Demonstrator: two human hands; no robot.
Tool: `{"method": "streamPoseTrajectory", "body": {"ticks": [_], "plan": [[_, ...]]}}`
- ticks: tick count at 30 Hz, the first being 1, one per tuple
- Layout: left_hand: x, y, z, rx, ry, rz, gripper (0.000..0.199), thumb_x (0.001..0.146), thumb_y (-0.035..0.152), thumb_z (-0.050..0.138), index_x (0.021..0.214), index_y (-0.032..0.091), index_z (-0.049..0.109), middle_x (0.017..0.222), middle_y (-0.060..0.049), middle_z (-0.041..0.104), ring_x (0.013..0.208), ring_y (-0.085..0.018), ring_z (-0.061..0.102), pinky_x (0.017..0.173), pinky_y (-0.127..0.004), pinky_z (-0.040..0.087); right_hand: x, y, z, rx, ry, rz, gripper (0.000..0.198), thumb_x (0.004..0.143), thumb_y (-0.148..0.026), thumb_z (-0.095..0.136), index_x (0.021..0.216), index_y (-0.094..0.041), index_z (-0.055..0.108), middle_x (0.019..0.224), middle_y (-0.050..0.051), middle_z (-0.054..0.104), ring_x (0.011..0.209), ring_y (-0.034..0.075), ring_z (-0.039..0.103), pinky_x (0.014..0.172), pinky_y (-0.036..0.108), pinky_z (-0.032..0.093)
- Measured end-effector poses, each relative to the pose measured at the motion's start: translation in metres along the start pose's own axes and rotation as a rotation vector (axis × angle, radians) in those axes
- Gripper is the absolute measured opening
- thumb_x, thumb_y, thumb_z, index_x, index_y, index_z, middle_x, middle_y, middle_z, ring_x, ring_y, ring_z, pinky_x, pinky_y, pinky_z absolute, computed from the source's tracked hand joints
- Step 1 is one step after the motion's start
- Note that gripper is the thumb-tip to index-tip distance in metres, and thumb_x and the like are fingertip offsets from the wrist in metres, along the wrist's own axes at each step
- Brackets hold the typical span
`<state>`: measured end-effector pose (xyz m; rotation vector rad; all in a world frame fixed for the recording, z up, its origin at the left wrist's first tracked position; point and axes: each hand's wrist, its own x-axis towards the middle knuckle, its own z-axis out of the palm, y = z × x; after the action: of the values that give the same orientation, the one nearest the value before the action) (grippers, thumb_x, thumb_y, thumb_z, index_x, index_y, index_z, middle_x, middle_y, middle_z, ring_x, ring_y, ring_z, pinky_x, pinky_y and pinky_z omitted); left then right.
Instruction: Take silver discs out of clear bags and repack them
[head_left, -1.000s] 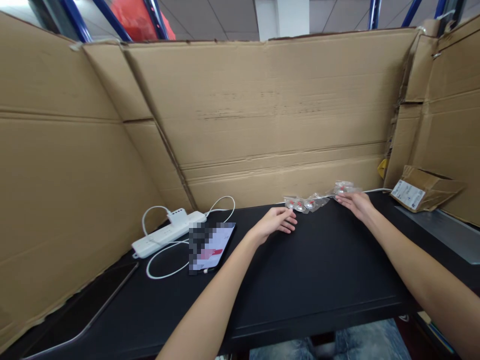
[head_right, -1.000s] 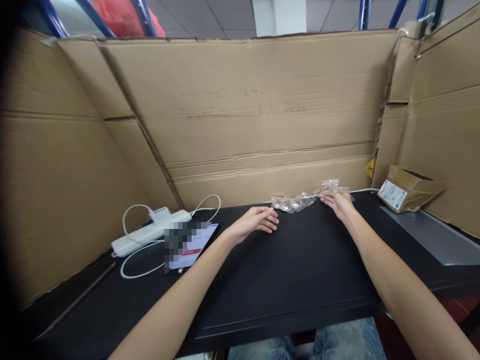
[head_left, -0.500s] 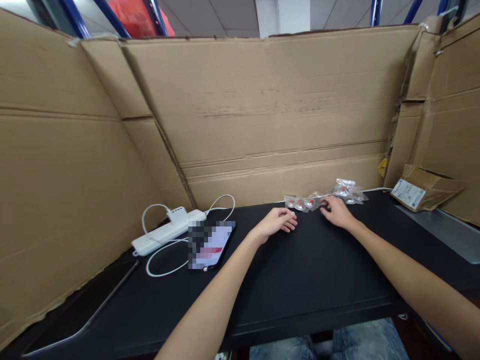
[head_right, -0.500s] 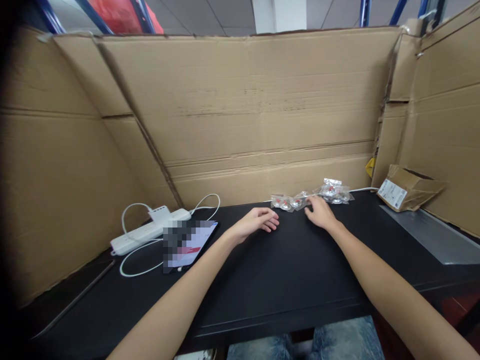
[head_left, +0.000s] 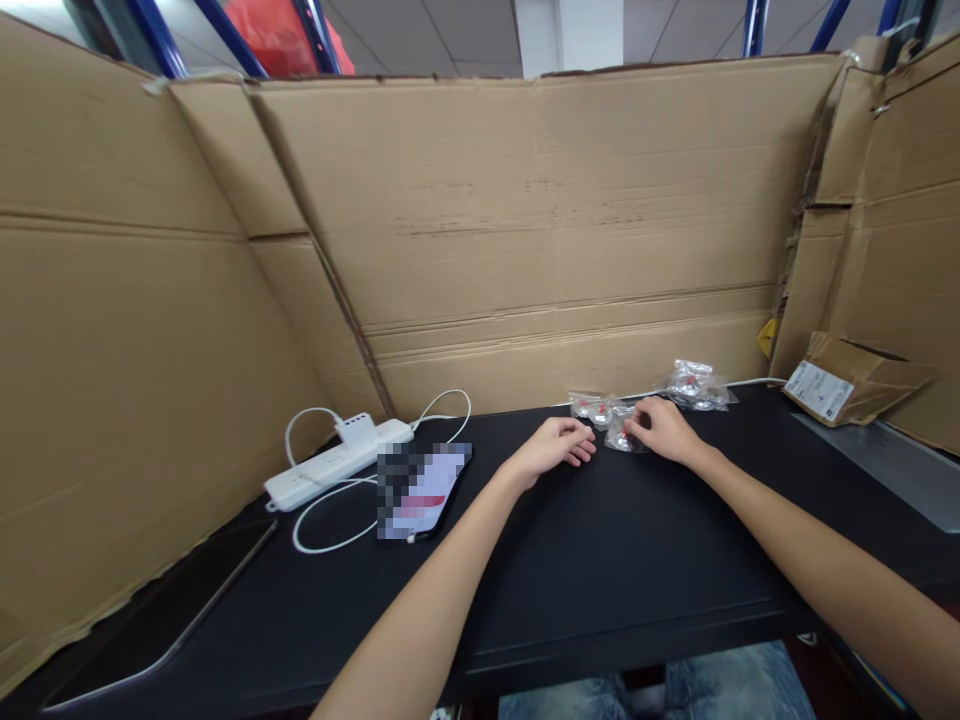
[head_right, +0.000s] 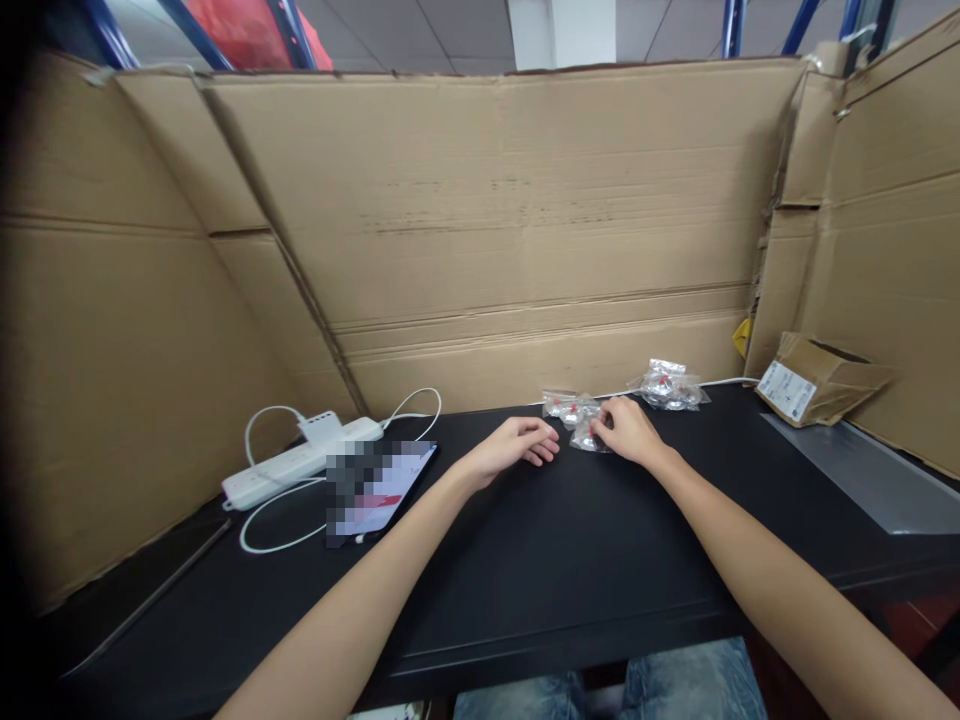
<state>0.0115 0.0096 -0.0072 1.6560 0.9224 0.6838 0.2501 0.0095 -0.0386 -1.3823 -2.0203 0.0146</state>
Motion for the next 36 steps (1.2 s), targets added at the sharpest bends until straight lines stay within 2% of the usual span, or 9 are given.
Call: {"method": "streamPoseTrajectory", "body": {"ticks": [1,5,10,15,18,23,29,32,36], "plan": [[0.000,0.000,0.000,0.001,0.001,0.002,0.028,0.083,0.041,0.064,0.086,0.013,0.066,0.083,-0.011,0.071,0.072,-0.016,0.067,0.066,-0.028,0.050,0.000,0.001,0.000,0.008,0.028,-0.002,0.014,0.082,-0.030,0.060,0.082,-0.018,0.068,0.084,0.008,0.066,0.084,0.023,0.058,0.081,0.034,0.043],[0.000,0.001,0.001,0.013,0.002,0.012,0.029,0.082,0.042,0.064,0.085,0.013,0.066,0.084,-0.011,0.071,0.072,-0.016,0.066,0.065,-0.027,0.050,-0.003,0.004,0.003,-0.010,-0.039,-0.021,0.039,0.080,-0.035,0.064,0.115,-0.018,0.064,0.109,0.013,0.064,0.104,0.028,0.055,0.090,0.038,0.041],[0.001,-0.002,0.001,0.170,0.035,0.059,0.029,0.081,0.044,0.061,0.081,0.015,0.066,0.078,-0.009,0.070,0.061,-0.015,0.062,0.057,-0.026,0.045,-0.002,0.001,0.009,0.131,-0.152,0.022,0.047,0.075,-0.028,0.066,0.121,-0.016,0.061,0.090,0.007,0.068,0.074,0.019,0.060,0.071,0.030,0.045],[-0.003,-0.006,0.010,0.614,0.266,0.235,0.034,0.073,0.050,0.065,0.059,0.019,0.064,0.059,-0.005,0.063,0.057,-0.018,0.056,0.055,-0.027,0.036,0.000,-0.009,0.017,0.423,-0.155,0.163,0.024,0.070,-0.016,0.064,0.094,-0.017,0.069,0.062,-0.001,0.064,0.053,0.013,0.055,0.057,0.024,0.041],[-0.007,-0.004,0.019,0.665,0.264,0.252,0.033,0.069,0.050,0.069,0.061,0.019,0.063,0.063,-0.005,0.064,0.058,-0.019,0.056,0.055,-0.028,0.035,0.000,-0.015,0.018,0.491,-0.144,0.176,0.004,0.070,-0.018,0.065,0.071,-0.017,0.069,0.062,0.000,0.064,0.057,0.013,0.056,0.057,0.024,0.042],[-0.007,-0.001,0.027,0.559,0.151,0.294,0.021,0.074,0.039,0.066,0.077,0.019,0.065,0.074,-0.004,0.067,0.069,-0.020,0.060,0.063,-0.029,0.043,0.002,-0.028,0.008,0.860,-0.056,0.297,0.018,0.069,-0.033,0.072,0.071,-0.017,0.065,0.060,-0.003,0.058,0.052,0.010,0.048,0.051,0.023,0.039],[0.001,-0.006,0.027,0.212,0.124,0.295,0.034,0.070,0.033,0.074,0.097,0.016,0.063,0.090,-0.008,0.070,0.080,-0.021,0.065,0.072,-0.031,0.050,0.004,-0.038,-0.007,1.351,-0.062,0.411,0.025,0.068,-0.035,0.077,0.072,-0.015,0.062,0.060,-0.003,0.052,0.055,0.010,0.048,0.052,0.024,0.042],[0.004,-0.008,0.026,0.085,0.096,0.267,0.037,0.072,0.032,0.073,0.102,0.014,0.063,0.092,-0.011,0.070,0.076,-0.020,0.065,0.062,-0.030,0.052,0.006,-0.037,-0.009,1.376,0.017,0.462,0.023,0.067,-0.031,0.077,0.076,-0.015,0.063,0.064,-0.001,0.055,0.054,0.010,0.049,0.051,0.024,0.042],[0.005,-0.010,0.022,0.100,0.183,0.270,0.038,0.072,0.037,0.073,0.102,0.013,0.066,0.090,-0.010,0.069,0.065,-0.017,0.062,0.053,-0.027,0.051,0.008,-0.034,-0.014,1.292,0.262,0.553,0.025,0.064,-0.026,0.076,0.083,-0.017,0.063,0.068,0.000,0.059,0.050,0.009,0.049,0.048,0.023,0.041]]}}
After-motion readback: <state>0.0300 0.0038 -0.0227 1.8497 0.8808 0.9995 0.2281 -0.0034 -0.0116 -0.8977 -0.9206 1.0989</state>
